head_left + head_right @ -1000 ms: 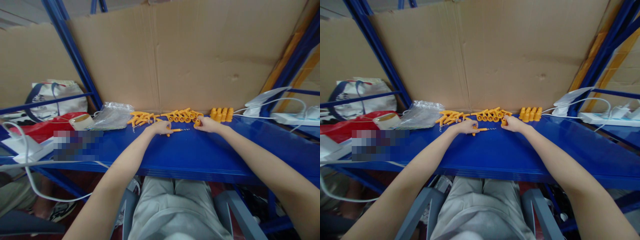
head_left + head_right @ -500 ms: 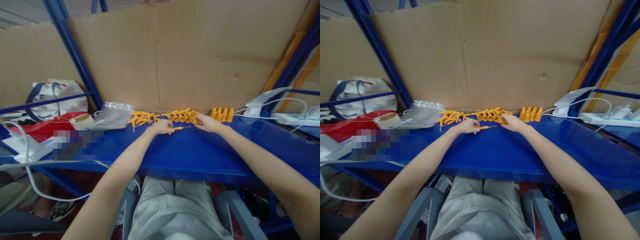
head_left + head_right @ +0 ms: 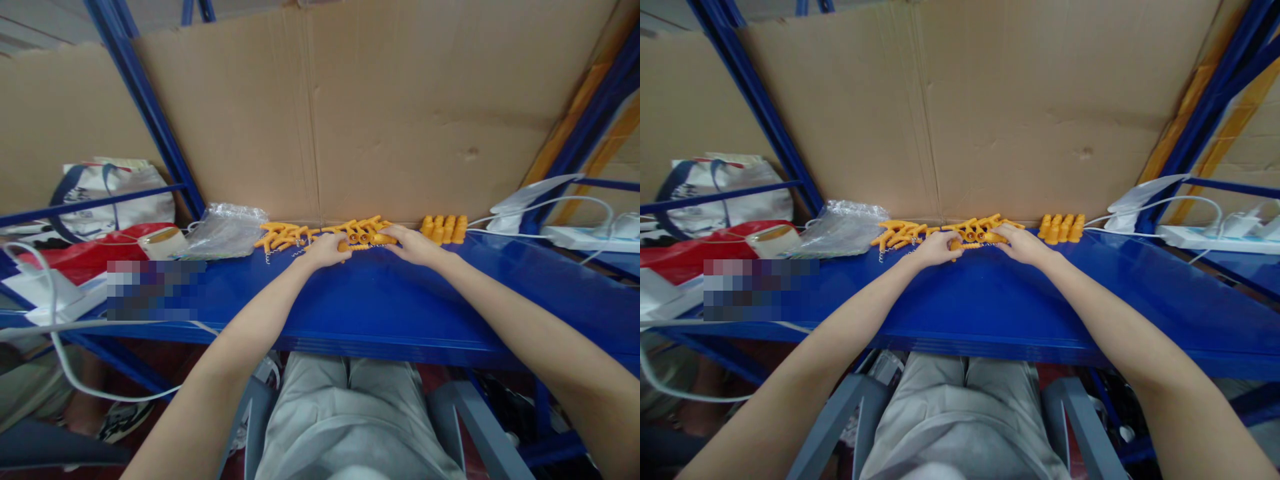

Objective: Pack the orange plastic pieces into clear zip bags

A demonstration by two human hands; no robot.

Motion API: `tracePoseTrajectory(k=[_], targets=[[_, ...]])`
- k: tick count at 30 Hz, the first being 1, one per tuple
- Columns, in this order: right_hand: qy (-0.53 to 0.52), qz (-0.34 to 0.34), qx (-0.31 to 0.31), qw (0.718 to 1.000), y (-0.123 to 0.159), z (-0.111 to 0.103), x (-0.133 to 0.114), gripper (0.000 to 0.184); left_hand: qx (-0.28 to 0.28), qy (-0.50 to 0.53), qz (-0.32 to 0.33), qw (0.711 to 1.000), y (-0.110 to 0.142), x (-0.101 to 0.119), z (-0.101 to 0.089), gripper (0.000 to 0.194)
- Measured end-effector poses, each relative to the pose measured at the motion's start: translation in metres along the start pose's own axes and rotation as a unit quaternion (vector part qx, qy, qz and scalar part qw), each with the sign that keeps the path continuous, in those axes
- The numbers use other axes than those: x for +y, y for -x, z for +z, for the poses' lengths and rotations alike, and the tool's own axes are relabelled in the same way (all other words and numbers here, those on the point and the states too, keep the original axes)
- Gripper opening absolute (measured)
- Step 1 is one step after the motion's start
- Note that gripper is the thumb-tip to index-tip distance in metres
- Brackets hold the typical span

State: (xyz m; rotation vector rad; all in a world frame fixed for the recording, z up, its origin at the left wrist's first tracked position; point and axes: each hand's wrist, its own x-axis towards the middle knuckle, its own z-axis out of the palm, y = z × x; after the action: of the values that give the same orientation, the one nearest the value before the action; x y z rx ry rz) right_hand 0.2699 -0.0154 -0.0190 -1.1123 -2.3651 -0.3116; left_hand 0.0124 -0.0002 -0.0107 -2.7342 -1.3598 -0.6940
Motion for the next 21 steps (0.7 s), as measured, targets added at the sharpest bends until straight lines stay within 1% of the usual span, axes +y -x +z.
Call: tracePoseTrajectory(k=[4,11,21], targets=[[-0.002,0.005,0.009,1.0,-0.001,-0.001,-0.002,0.038,0.022,-0.001,-0.011,1.0,0.001,0.001,-0.001,0.028],[0.025,0.064,-0.001,0.998,0.0,0.001,0.01,0.037,0.032,-0.007,-0.054,0.998,0.001,-0.003,-0.004,0.033],[0.036,0.056,0.007,0.998,0.002,-0.001,0.017,0.034,0.037,-0.015,-0.054,0.998,0.001,-0.005,-0.006,0.029]])
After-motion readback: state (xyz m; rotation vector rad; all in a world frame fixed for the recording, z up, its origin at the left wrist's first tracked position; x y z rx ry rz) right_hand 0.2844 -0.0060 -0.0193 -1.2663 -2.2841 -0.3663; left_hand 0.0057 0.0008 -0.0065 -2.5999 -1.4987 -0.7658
